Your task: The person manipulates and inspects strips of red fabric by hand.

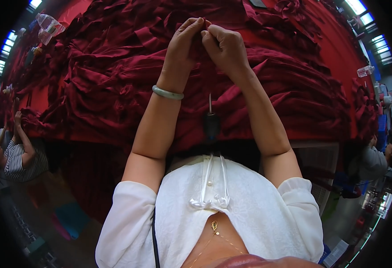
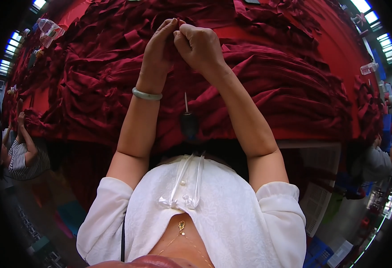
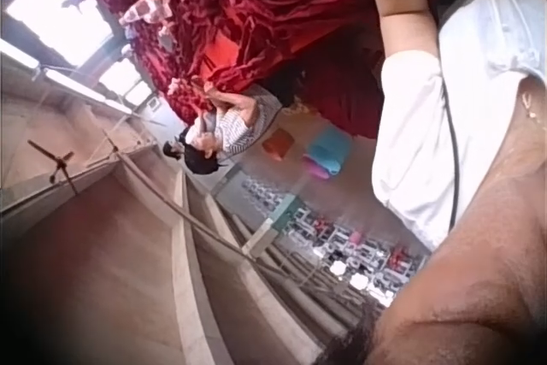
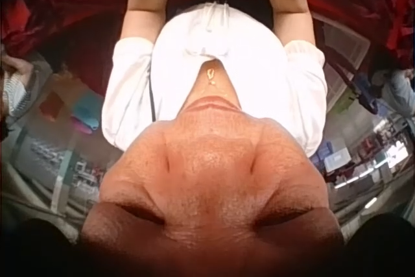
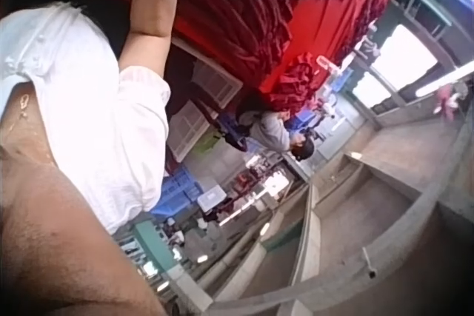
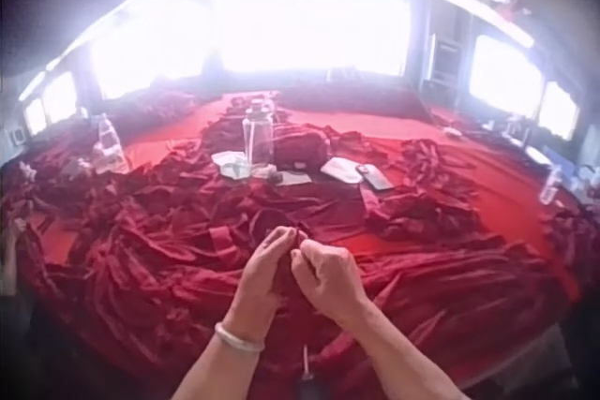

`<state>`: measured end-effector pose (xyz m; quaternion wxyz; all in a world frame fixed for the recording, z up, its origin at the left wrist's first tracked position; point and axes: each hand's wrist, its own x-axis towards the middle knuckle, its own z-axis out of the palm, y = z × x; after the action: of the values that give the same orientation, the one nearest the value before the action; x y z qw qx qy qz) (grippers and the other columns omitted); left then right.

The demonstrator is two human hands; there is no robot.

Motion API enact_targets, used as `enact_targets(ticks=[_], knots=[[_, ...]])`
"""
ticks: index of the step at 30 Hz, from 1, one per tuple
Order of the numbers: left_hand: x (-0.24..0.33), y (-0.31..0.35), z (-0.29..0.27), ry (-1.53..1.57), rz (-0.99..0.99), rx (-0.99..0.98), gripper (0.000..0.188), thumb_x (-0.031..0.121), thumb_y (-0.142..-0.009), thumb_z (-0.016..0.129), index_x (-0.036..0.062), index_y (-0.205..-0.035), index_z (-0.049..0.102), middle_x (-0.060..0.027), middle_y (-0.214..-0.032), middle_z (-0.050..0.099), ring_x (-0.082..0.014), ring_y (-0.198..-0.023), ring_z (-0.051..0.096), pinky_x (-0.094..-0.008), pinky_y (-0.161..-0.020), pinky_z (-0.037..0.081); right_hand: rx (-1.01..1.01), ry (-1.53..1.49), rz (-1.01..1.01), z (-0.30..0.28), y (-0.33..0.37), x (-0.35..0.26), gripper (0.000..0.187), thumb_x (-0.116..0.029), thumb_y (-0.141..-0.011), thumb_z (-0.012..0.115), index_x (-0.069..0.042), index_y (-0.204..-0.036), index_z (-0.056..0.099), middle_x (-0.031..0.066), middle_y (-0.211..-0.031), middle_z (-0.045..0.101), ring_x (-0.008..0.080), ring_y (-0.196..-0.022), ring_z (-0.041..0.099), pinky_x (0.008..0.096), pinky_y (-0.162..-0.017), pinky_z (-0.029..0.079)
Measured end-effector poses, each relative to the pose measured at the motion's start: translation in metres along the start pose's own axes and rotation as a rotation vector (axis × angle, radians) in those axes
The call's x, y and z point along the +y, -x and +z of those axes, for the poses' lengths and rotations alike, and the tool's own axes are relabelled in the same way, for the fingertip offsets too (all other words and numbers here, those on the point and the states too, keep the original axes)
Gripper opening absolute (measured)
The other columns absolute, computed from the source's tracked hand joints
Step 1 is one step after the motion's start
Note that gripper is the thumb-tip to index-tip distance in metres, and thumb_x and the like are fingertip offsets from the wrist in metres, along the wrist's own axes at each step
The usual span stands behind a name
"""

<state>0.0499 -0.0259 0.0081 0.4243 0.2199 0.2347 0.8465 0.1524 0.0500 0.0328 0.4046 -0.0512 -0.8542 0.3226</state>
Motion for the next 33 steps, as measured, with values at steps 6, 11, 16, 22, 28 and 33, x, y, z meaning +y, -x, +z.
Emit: enact_targets(ticks=[6, 11, 16, 22, 28, 33], knots=[[0.001, -0.011, 0.005, -0.024, -0.026, -0.061, 0.013, 0.01, -0.091, 0.054, 0.0033, -0.096, 0.064, -0.0039, -0.084, 0.064, -0.0111, -0.078, 0.062, -0.0236, -0.069, 0.051, 0.005, 0.121, -0.038, -0.007, -0.014, 0.009, 0.026, -0.017, -0.087, 0.057, 0.0, -0.068, 0.049, 0.0163, -0.056, 0.047, 0.0235, -0.047, 0.049, 0.0358, -0.047, 0.038], [0.01, 0.007, 0.001, -0.293, 0.048, -0.005, 0.017, 0.017, -0.095, 0.053, 0.0028, -0.099, 0.062, -0.0043, -0.089, 0.063, -0.0094, -0.081, 0.061, -0.0213, -0.072, 0.05, 0.075, 0.076, -0.04, 0.005, 0.001, 0.004, 0.024, -0.018, -0.087, 0.056, -0.001, -0.069, 0.054, 0.0175, -0.06, 0.053, 0.0309, -0.053, 0.056, 0.0383, -0.049, 0.041], [0.02, -0.005, 0.041, -0.522, 0.237, 0.014, 0.03, 0.015, -0.095, 0.054, 0.0017, -0.121, 0.047, -0.0064, -0.102, 0.062, -0.009, -0.085, 0.06, -0.0207, -0.073, 0.05, 0.243, 0.173, -0.019, -0.002, -0.059, 0.019, 0.021, -0.023, -0.085, 0.056, -0.006, -0.074, 0.062, 0.014, -0.064, 0.06, 0.0309, -0.059, 0.061, 0.0414, -0.055, 0.045], [0.09, -0.05, 0.029, -0.807, 0.48, -0.102, 0.04, 0.014, -0.089, 0.062, 0.0003, -0.123, 0.046, -0.008, -0.099, 0.062, -0.0104, -0.09, 0.058, -0.0253, -0.075, 0.05, 0.414, 0.111, -0.071, 0.014, -0.154, -0.038, 0.028, -0.028, -0.091, 0.05, -0.005, -0.079, 0.061, 0.0163, -0.072, 0.062, 0.0368, -0.069, 0.061, 0.0445, -0.062, 0.047], [0.185, 0.006, 0.04, -1.492, 0.942, 0.061, 0.059, 0.027, -0.09, 0.061, 0.0017, -0.137, 0.036, -0.0121, -0.129, 0.05, -0.0223, -0.116, 0.052, -0.0368, -0.098, 0.042, 0.441, 0.11, -0.312, 0.057, -0.168, -0.109, 0.025, -0.033, -0.084, 0.057, -0.011, -0.073, 0.064, 0.0098, -0.07, 0.064, 0.0288, -0.067, 0.064, 0.0412, -0.06, 0.047], [0.171, 0.059, 0.041, -0.759, 0.479, -0.096, 0.062, 0.023, -0.087, 0.065, 0.005, -0.139, 0.035, -0.0085, -0.133, 0.046, -0.0215, -0.12, 0.048, -0.0354, -0.098, 0.041, 0.236, -0.011, -0.249, 0.04, -0.122, -0.136, 0.02, -0.035, -0.081, 0.059, -0.018, -0.079, 0.069, 0.006, -0.075, 0.067, 0.0271, -0.076, 0.065, 0.0451, -0.075, 0.044]])
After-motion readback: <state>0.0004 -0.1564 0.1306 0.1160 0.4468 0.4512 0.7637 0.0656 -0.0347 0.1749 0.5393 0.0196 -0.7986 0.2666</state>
